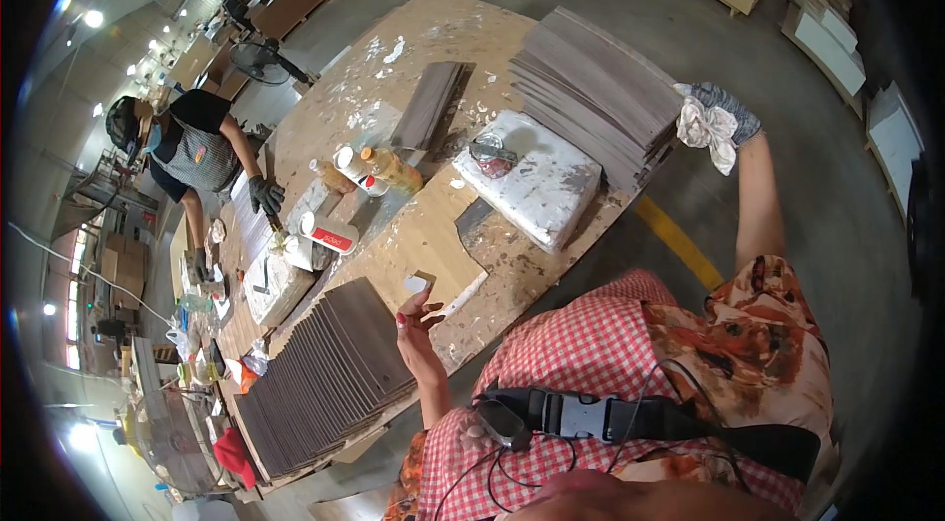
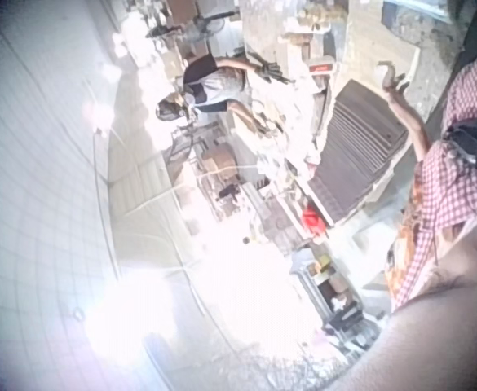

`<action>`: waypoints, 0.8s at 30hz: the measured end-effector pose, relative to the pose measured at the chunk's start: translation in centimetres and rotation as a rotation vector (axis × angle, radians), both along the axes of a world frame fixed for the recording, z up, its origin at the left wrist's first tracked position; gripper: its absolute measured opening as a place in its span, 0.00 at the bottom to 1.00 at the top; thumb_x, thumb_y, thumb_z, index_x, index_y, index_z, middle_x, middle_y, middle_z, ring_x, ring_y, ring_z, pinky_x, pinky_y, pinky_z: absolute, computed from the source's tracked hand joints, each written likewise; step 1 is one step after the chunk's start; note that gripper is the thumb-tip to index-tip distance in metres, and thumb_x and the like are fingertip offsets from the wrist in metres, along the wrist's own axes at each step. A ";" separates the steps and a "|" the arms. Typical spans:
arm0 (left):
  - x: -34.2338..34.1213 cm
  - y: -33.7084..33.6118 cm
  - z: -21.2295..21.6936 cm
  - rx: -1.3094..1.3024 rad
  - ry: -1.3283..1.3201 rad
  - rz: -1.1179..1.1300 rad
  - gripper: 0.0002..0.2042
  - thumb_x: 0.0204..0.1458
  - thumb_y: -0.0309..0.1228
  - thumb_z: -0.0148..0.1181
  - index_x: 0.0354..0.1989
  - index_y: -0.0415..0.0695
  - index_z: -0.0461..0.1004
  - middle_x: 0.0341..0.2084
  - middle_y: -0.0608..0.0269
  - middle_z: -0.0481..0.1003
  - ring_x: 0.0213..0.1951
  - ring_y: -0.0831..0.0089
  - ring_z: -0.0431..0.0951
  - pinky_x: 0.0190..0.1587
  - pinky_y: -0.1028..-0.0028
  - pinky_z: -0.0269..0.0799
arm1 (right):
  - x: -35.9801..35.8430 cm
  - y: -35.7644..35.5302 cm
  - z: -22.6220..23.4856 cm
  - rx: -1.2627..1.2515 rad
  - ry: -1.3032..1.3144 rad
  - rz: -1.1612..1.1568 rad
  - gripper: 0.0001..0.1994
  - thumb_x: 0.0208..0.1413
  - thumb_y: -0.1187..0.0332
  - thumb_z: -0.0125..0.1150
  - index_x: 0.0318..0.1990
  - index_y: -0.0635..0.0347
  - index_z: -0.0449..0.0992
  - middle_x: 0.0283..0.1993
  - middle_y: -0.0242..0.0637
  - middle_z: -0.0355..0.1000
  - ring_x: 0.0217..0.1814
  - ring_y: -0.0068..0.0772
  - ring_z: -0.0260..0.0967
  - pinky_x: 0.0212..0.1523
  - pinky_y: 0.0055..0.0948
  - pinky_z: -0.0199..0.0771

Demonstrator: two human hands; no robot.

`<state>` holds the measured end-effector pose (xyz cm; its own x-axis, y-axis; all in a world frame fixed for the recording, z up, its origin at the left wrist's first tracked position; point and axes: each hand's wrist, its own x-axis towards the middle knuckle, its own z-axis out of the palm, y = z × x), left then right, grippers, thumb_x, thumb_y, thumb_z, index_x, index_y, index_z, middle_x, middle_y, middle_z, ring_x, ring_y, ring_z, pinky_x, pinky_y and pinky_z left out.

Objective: The person cleans a wood panel with a cloth, turning it over to wipe both sides before stacking it with others on a table.

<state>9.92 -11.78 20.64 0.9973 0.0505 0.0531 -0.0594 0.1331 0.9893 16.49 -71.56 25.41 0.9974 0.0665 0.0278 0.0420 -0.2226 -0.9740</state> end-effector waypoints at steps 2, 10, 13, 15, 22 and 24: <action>-0.4 0.3 0.1 -0.019 0.019 0.040 0.28 0.61 0.51 0.33 0.48 0.38 0.71 0.47 0.54 0.73 0.42 0.68 0.74 0.44 0.68 0.69 | 0.4 -0.4 -0.6 -0.411 -0.098 -0.037 0.18 0.59 0.73 0.46 0.57 0.59 0.70 0.40 0.32 0.71 0.43 0.26 0.68 0.49 0.24 0.68; -1.3 2.8 -1.5 -0.040 0.017 0.076 0.28 0.62 0.51 0.36 0.49 0.37 0.71 0.48 0.53 0.72 0.43 0.66 0.75 0.43 0.68 0.71 | 2.4 -8.2 -5.0 0.437 0.276 -0.140 0.15 0.61 0.59 0.51 0.33 0.61 0.76 0.28 0.36 0.70 0.28 0.31 0.68 0.30 0.33 0.72; -2.0 3.0 -0.3 0.017 0.037 0.137 0.28 0.62 0.49 0.34 0.49 0.36 0.71 0.48 0.54 0.72 0.43 0.68 0.74 0.45 0.69 0.69 | 4.2 -5.2 -0.9 -0.986 0.105 -0.236 0.15 0.59 0.55 0.55 0.37 0.58 0.76 0.22 0.31 0.70 0.16 0.30 0.59 0.21 0.34 0.64; -2.3 3.1 0.1 0.036 0.046 0.142 0.28 0.62 0.50 0.35 0.50 0.35 0.70 0.47 0.55 0.72 0.44 0.69 0.73 0.47 0.69 0.67 | 4.7 -6.3 0.3 -0.946 0.413 -0.324 0.18 0.54 0.56 0.62 0.45 0.58 0.74 0.30 0.32 0.75 0.22 0.27 0.66 0.23 0.32 0.66; -3.0 3.1 0.2 0.037 0.007 0.151 0.28 0.61 0.50 0.35 0.49 0.37 0.71 0.44 0.58 0.72 0.43 0.70 0.74 0.45 0.70 0.68 | 7.4 4.9 7.1 -0.634 -0.151 -0.643 0.26 0.54 0.56 0.63 0.59 0.52 0.65 0.33 0.34 0.75 0.28 0.27 0.71 0.38 0.30 0.74; -3.3 3.2 0.0 0.043 0.005 0.185 0.27 0.61 0.49 0.35 0.49 0.38 0.71 0.44 0.59 0.72 0.43 0.70 0.74 0.45 0.71 0.68 | 10.1 11.4 8.2 -0.243 0.727 -0.444 0.45 0.50 0.39 0.58 0.68 0.58 0.50 0.47 0.50 0.73 0.56 0.38 0.69 0.55 0.37 0.68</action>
<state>6.62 -8.59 20.67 0.9716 0.2306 0.0538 -0.0735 0.0776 0.9943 26.63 -60.18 33.62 0.6977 -0.4097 -0.5876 -0.7087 -0.2752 -0.6496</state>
